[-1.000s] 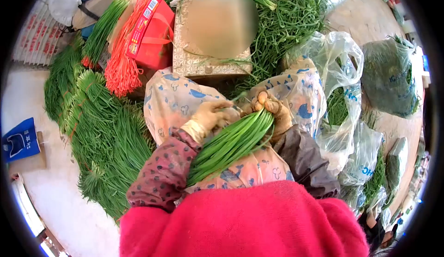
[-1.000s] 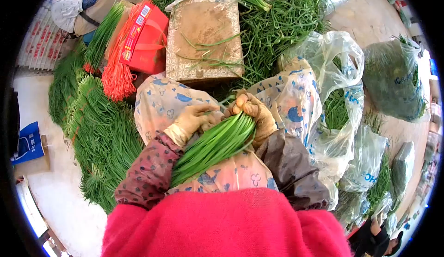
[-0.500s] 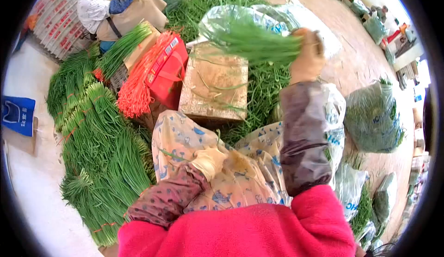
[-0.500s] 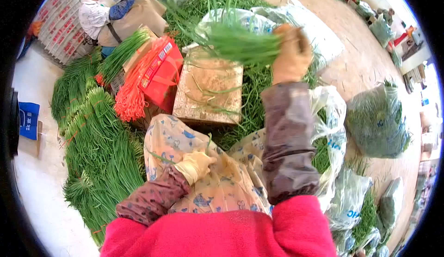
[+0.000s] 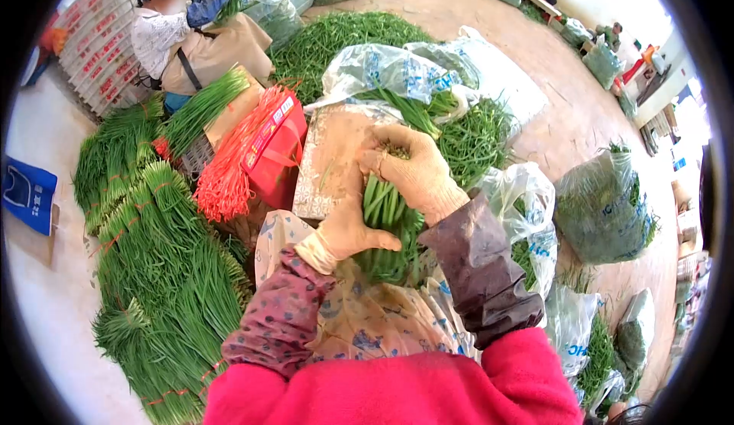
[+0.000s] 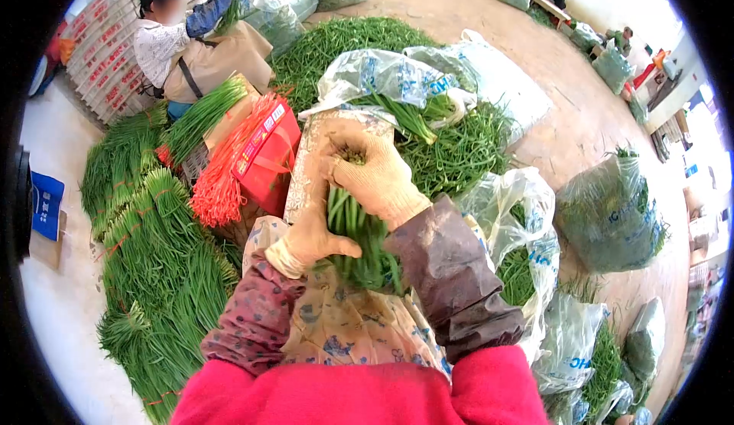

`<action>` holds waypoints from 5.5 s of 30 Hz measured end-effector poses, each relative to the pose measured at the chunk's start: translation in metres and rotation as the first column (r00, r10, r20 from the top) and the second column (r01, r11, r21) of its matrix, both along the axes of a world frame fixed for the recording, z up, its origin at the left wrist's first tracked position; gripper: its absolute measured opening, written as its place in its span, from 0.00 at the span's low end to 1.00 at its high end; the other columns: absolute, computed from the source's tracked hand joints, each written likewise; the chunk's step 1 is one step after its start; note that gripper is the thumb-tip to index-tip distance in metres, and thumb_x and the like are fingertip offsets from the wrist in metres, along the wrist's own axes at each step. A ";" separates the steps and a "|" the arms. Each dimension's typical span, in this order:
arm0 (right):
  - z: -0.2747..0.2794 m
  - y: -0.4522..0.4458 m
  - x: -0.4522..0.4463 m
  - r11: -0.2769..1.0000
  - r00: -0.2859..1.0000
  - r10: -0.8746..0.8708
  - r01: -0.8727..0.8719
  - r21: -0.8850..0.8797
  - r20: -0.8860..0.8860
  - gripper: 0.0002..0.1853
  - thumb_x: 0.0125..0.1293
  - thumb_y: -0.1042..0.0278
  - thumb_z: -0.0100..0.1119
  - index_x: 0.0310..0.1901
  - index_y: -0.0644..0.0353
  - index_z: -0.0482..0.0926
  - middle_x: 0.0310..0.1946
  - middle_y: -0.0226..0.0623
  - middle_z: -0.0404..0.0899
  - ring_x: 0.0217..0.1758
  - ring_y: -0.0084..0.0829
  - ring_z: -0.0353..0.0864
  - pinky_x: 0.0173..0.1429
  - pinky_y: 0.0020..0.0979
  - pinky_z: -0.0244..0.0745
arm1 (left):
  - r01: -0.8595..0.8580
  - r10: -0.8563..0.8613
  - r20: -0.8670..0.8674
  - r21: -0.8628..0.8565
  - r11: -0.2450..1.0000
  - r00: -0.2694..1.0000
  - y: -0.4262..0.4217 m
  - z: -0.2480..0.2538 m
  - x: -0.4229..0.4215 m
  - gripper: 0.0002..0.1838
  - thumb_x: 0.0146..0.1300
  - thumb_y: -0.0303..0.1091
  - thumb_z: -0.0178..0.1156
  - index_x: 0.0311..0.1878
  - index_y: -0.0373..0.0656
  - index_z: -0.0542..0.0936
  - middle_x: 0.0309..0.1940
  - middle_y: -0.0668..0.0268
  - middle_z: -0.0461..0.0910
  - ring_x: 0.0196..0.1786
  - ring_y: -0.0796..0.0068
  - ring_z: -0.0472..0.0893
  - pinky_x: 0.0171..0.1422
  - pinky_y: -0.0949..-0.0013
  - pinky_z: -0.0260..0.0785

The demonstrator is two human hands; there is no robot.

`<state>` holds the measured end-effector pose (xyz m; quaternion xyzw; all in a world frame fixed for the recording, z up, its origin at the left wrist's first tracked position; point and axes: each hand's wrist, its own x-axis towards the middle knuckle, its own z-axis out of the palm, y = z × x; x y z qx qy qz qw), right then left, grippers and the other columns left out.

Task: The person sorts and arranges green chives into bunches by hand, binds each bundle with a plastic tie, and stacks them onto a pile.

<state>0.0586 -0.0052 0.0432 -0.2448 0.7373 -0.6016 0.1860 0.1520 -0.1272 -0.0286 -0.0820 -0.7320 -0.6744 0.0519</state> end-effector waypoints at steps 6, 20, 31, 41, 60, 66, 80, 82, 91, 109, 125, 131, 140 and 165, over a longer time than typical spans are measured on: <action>0.037 -0.017 0.029 0.959 0.976 -0.127 0.166 -0.228 0.174 0.10 0.61 0.73 0.63 0.44 0.63 0.81 0.37 0.28 0.81 0.39 0.17 0.77 0.45 0.22 0.73 | -0.098 0.117 -0.058 0.266 0.959 0.991 0.023 0.007 -0.007 0.69 0.33 0.38 0.83 0.75 0.43 0.44 0.67 0.64 0.60 0.68 0.68 0.62 0.73 0.64 0.54; -0.036 0.027 0.065 0.521 0.846 0.430 -0.518 0.679 0.315 0.63 0.49 0.40 0.70 0.75 0.55 0.36 0.54 0.64 0.74 0.61 0.48 0.76 0.63 0.37 0.71 | -0.064 0.043 0.049 0.876 0.479 0.998 -0.036 -0.009 0.022 0.22 0.51 0.27 0.65 0.51 0.36 0.76 0.42 0.57 0.81 0.42 0.62 0.82 0.49 0.59 0.78; -0.022 0.040 0.030 0.856 0.949 0.298 -0.218 0.469 -0.103 0.65 0.42 0.64 0.77 0.76 0.48 0.38 0.68 0.57 0.62 0.70 0.48 0.66 0.69 0.37 0.65 | -0.189 0.187 0.108 0.843 0.503 0.976 -0.003 -0.008 0.009 0.21 0.52 0.25 0.65 0.51 0.38 0.76 0.41 0.60 0.81 0.43 0.65 0.82 0.52 0.62 0.77; -0.092 0.010 0.058 0.957 0.805 0.287 -0.213 -0.199 0.519 0.38 0.45 0.81 0.69 0.62 0.62 0.67 0.45 0.32 0.79 0.44 0.24 0.78 0.48 0.26 0.74 | -0.311 0.463 -0.017 0.720 0.621 0.886 -0.004 -0.028 0.003 0.34 0.64 0.43 0.64 0.68 0.48 0.60 0.54 0.66 0.74 0.53 0.72 0.77 0.55 0.66 0.74; -0.051 0.007 0.067 0.888 0.518 0.367 -0.442 -0.126 0.772 0.25 0.46 0.68 0.71 0.48 0.64 0.77 0.38 0.33 0.80 0.36 0.22 0.76 0.40 0.24 0.70 | -0.912 0.846 -0.340 -0.120 0.393 0.410 -0.073 -0.064 0.023 0.10 0.67 0.36 0.59 0.46 0.42 0.80 0.39 0.57 0.83 0.42 0.59 0.83 0.46 0.66 0.74; -0.041 0.013 0.060 0.832 0.659 0.209 -0.509 0.223 0.723 0.31 0.49 0.73 0.72 0.57 0.65 0.71 0.39 0.33 0.81 0.36 0.23 0.79 0.41 0.25 0.73 | -0.873 0.613 -0.646 -0.461 0.162 0.455 -0.102 -0.089 0.032 0.09 0.65 0.36 0.58 0.30 0.44 0.73 0.23 0.61 0.74 0.28 0.52 0.77 0.33 0.52 0.68; -0.111 0.000 -0.084 0.270 0.833 0.554 -0.191 0.944 0.010 0.49 0.46 0.65 0.66 0.69 0.62 0.50 0.34 0.60 0.79 0.42 0.58 0.80 0.43 0.47 0.75 | -0.465 0.953 -0.053 -0.880 0.096 0.298 -0.256 -0.110 0.070 0.23 0.62 0.55 0.58 0.48 0.45 0.82 0.39 0.53 0.83 0.45 0.51 0.82 0.50 0.54 0.72; -0.132 -0.004 -0.097 0.305 0.850 0.527 -0.180 0.935 -0.009 0.47 0.46 0.66 0.66 0.68 0.62 0.51 0.33 0.60 0.79 0.41 0.58 0.81 0.42 0.48 0.75 | -0.407 0.959 0.079 -0.894 0.189 0.273 -0.267 -0.117 0.065 0.24 0.60 0.56 0.59 0.42 0.43 0.84 0.38 0.54 0.84 0.45 0.51 0.82 0.51 0.56 0.72; -0.177 -0.035 -0.127 0.403 0.934 0.352 -0.088 0.911 -0.066 0.39 0.51 0.70 0.67 0.64 0.59 0.59 0.38 0.54 0.80 0.41 0.51 0.83 0.43 0.44 0.79 | -0.746 0.960 -0.127 -0.657 0.108 0.251 -0.263 -0.117 0.081 0.12 0.62 0.35 0.65 0.46 0.41 0.83 0.34 0.63 0.86 0.35 0.78 0.82 0.41 0.73 0.74; -0.120 0.113 -0.160 0.458 0.901 0.431 -0.177 0.871 -0.043 0.49 0.45 0.69 0.67 0.71 0.45 0.53 0.36 0.50 0.81 0.42 0.52 0.82 0.44 0.43 0.77 | 0.599 -0.546 0.317 -0.640 0.481 0.776 -0.197 0.171 0.070 0.04 0.41 0.35 0.64 0.22 0.49 0.83 0.17 0.70 0.78 0.15 0.71 0.75 0.18 0.67 0.62; -0.205 0.031 -0.215 0.637 0.920 0.315 -0.022 0.771 -0.233 0.40 0.50 0.72 0.64 0.66 0.48 0.59 0.38 0.46 0.79 0.38 0.48 0.83 0.38 0.43 0.78 | 0.478 -0.254 0.408 -0.693 0.540 0.877 -0.124 -0.032 -0.253 0.08 0.60 0.22 0.61 0.42 0.38 0.83 0.33 0.64 0.84 0.37 0.79 0.81 0.43 0.73 0.74; -0.269 -0.022 -0.183 0.596 0.775 0.568 -0.157 0.788 -0.275 0.40 0.51 0.75 0.62 0.68 0.50 0.58 0.38 0.43 0.79 0.37 0.44 0.83 0.38 0.41 0.77 | 0.463 -0.221 0.412 -0.834 0.298 0.884 -0.134 -0.094 -0.321 0.09 0.60 0.31 0.62 0.44 0.45 0.83 0.35 0.59 0.84 0.39 0.63 0.83 0.45 0.68 0.74; -0.256 -0.003 -0.222 0.484 0.899 0.436 -0.204 0.851 -0.032 0.36 0.50 0.76 0.64 0.62 0.55 0.62 0.35 0.45 0.81 0.39 0.46 0.84 0.38 0.42 0.80 | 0.434 -0.182 0.395 -0.849 0.302 0.900 -0.173 -0.104 -0.358 0.09 0.60 0.26 0.60 0.44 0.41 0.82 0.32 0.61 0.83 0.34 0.72 0.80 0.41 0.69 0.73; -0.265 -0.033 -0.207 0.629 0.793 0.566 -0.236 0.741 -0.228 0.52 0.43 0.51 0.75 0.70 0.54 0.60 0.62 0.43 0.66 0.59 0.45 0.71 0.59 0.45 0.67 | 0.512 0.181 0.567 -0.814 0.276 0.804 -0.096 -0.173 -0.410 0.17 0.59 0.36 0.62 0.52 0.49 0.82 0.48 0.51 0.81 0.47 0.54 0.81 0.51 0.62 0.72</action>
